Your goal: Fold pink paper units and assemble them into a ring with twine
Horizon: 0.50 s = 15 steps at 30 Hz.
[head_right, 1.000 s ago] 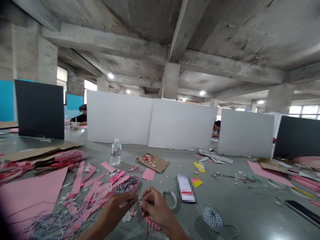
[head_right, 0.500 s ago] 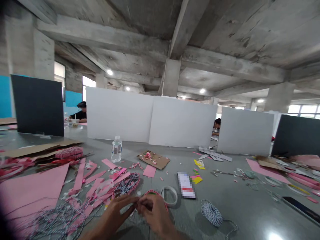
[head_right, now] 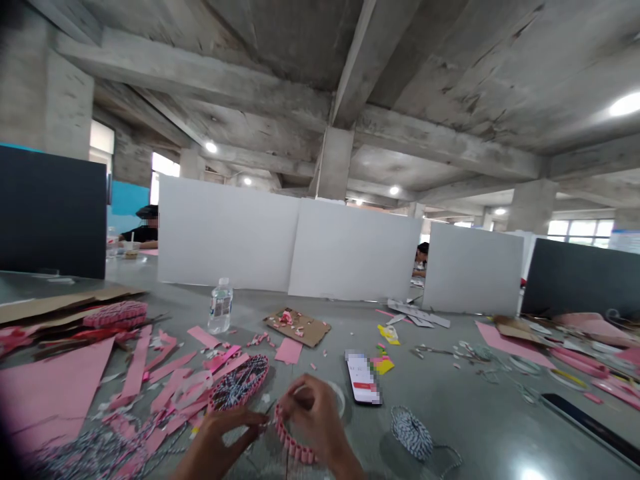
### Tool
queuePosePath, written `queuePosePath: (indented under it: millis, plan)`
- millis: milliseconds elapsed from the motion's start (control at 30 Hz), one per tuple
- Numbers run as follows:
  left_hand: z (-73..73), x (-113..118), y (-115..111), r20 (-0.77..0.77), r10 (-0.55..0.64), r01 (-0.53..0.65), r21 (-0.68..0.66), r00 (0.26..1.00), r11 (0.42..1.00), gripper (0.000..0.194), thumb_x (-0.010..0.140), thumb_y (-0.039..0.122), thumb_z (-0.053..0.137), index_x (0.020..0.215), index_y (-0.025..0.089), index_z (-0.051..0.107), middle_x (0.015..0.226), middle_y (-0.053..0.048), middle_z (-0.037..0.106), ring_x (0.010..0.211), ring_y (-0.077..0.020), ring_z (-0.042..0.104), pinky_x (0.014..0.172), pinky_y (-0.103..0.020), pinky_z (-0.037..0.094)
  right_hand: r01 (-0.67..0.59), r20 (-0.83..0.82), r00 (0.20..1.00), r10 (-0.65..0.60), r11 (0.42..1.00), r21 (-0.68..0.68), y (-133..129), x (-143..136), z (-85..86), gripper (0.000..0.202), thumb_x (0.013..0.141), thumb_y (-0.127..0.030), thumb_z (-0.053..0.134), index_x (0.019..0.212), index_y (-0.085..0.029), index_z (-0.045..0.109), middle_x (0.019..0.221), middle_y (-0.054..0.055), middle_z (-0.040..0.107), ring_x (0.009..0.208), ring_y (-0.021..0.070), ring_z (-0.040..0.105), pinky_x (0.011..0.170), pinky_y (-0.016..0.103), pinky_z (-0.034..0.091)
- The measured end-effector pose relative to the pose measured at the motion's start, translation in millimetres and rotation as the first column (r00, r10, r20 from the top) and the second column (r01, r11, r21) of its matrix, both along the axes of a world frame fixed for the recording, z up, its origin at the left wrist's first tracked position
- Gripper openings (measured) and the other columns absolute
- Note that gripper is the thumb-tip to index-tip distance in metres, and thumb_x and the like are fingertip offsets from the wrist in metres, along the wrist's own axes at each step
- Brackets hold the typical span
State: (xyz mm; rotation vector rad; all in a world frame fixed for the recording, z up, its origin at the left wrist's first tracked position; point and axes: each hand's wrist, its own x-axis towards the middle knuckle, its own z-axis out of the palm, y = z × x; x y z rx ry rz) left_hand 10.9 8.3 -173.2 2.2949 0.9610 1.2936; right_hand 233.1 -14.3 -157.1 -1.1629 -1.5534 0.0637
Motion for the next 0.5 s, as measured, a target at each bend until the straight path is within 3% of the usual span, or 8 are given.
queuePosePath:
  millis: [167,300,400,500]
  plan:
    - [4.5,-8,10,0.076,0.091,-0.086,-0.061,0.993,0.994,0.032,0.091,0.046,0.055,0.098,0.028,0.080,0.090,-0.006,0.080,0.081,-0.0218,0.074,0.075,-0.026,0.057,0.020,0.293,0.956,-0.010,0.999,-0.030,18,23,-5.7,0.022,0.084,-0.026,0.056,0.092,-0.031,0.076,0.081,0.010,0.076,0.079,0.0236,0.073,0.062,0.034,0.049]
    - [-0.9,-9,15,0.090,0.110,-0.091,-0.193,0.990,0.977,0.042,0.093,0.046,0.043,0.101,0.020,0.075,0.064,-0.002,0.068,0.055,-0.0172,0.061,0.053,-0.023,0.046,0.036,0.387,0.922,-0.021,0.999,-0.033,23,23,-25.1,0.022,0.075,-0.015,0.064,0.087,-0.028,0.077,0.083,0.011,0.075,0.085,0.0288,0.073,0.066,0.036,0.052]
    - [-1.5,-8,14,0.103,0.141,-0.110,-0.266,0.985,0.958,0.043,0.092,0.046,0.038,0.092,0.020,0.072,0.055,0.002,0.057,0.049,-0.0161,0.050,0.048,-0.023,0.038,0.094,0.445,0.891,-0.088,0.996,0.009,27,22,-36.3,0.029,0.074,-0.005,0.061,0.084,-0.028,0.076,0.081,0.010,0.073,0.083,0.0298,0.072,0.068,0.039,0.052]
    - [4.1,-8,11,0.131,0.159,-0.125,-0.238,0.979,0.963,0.040,0.089,0.047,0.040,0.076,0.022,0.067,0.065,0.000,0.063,0.059,-0.0184,0.054,0.056,-0.026,0.043,0.076,0.453,0.889,-0.071,0.997,0.007,30,19,-37.2,0.028,0.076,-0.007,0.061,0.082,-0.030,0.074,0.080,0.007,0.073,0.083,0.0268,0.072,0.071,0.037,0.053]
